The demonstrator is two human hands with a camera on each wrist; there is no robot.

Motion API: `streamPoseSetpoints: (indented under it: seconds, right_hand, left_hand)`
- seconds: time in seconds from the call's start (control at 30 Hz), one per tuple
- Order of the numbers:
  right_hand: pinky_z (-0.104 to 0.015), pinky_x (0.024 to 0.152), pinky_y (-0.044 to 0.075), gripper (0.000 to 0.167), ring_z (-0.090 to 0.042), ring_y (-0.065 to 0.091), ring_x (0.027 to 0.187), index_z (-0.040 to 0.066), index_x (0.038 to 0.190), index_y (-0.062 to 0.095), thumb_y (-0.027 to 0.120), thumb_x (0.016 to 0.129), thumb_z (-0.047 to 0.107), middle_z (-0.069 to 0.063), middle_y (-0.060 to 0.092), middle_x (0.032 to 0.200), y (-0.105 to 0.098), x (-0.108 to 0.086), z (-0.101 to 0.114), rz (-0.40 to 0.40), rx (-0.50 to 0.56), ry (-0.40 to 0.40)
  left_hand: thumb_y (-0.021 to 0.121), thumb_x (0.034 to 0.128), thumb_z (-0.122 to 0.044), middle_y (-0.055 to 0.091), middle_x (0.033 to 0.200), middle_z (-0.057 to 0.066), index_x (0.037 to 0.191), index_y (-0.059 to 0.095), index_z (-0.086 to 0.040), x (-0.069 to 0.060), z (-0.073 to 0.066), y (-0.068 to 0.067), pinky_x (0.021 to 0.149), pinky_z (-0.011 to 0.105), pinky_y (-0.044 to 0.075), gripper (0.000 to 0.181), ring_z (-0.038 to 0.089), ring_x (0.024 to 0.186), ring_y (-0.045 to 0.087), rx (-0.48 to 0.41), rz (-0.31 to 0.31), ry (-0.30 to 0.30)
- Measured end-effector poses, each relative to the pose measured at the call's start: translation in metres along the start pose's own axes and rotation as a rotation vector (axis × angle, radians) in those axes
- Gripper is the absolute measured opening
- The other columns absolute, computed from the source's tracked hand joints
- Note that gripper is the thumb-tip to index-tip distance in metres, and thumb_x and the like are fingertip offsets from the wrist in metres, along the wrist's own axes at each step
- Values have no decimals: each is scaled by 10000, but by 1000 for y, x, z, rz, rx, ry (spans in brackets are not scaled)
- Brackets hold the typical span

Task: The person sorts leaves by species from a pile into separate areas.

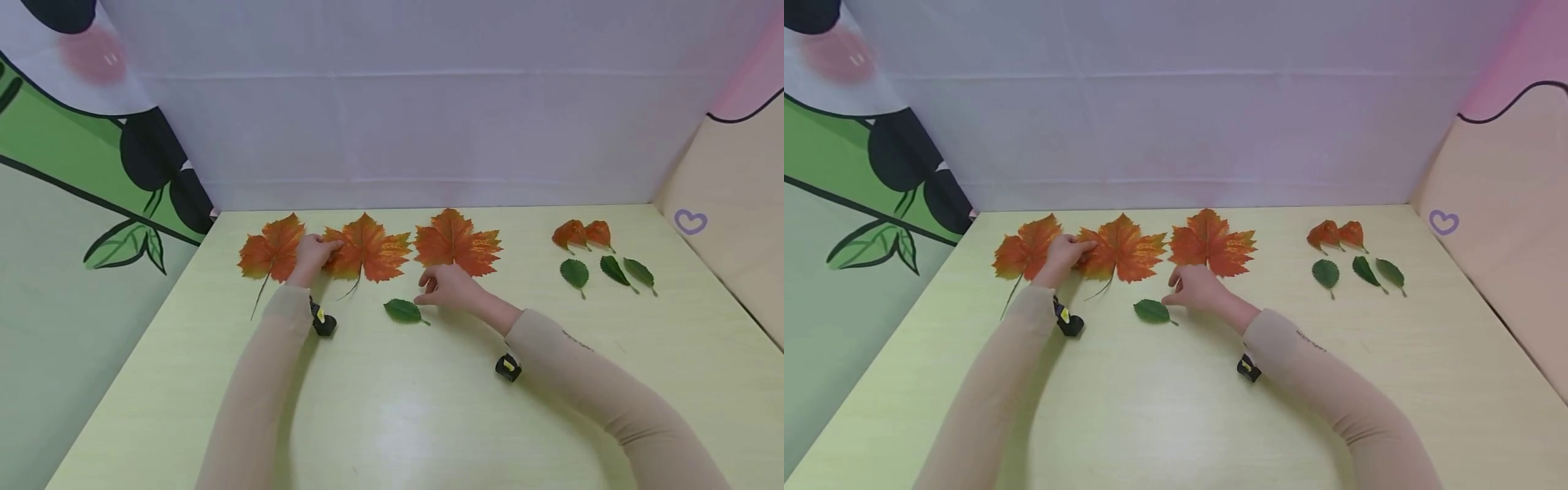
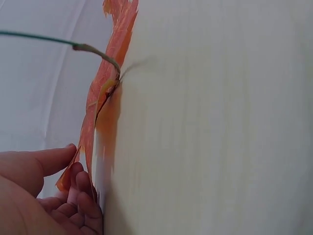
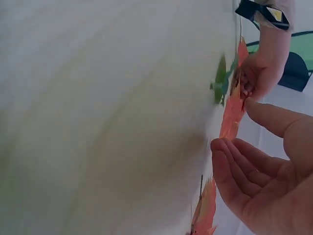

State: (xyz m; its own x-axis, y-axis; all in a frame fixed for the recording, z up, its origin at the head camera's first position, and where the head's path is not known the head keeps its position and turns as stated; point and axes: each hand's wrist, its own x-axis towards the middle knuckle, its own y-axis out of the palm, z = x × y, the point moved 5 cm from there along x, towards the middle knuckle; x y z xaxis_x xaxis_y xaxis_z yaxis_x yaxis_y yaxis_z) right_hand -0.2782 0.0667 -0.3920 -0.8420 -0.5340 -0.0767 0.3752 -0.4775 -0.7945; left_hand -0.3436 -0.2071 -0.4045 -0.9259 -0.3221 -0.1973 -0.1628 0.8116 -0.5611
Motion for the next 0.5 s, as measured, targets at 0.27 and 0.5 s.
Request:
streamPoseSetpoints:
  seconds: [0.27,0.5]
  right_hand:
    - [-247,609,421,438,-111,525,687,89,1021,616,739,726,387,31,572,756,18,0,14,35,-151,12]
    - [-239,587,407,335,-110,514,675,96,992,618,746,741,278,37,553,708,24,-1,17,45,-121,5]
  left_hand:
    - [642,846,-258,492,746,50,714,314,-118,2,3,1,567,268,331,380,152,656,465,-20,-7,-11]
    - [640,848,-249,468,726,43,704,277,-122,2,2,1,568,274,318,411,155,650,456,-27,4,-5]
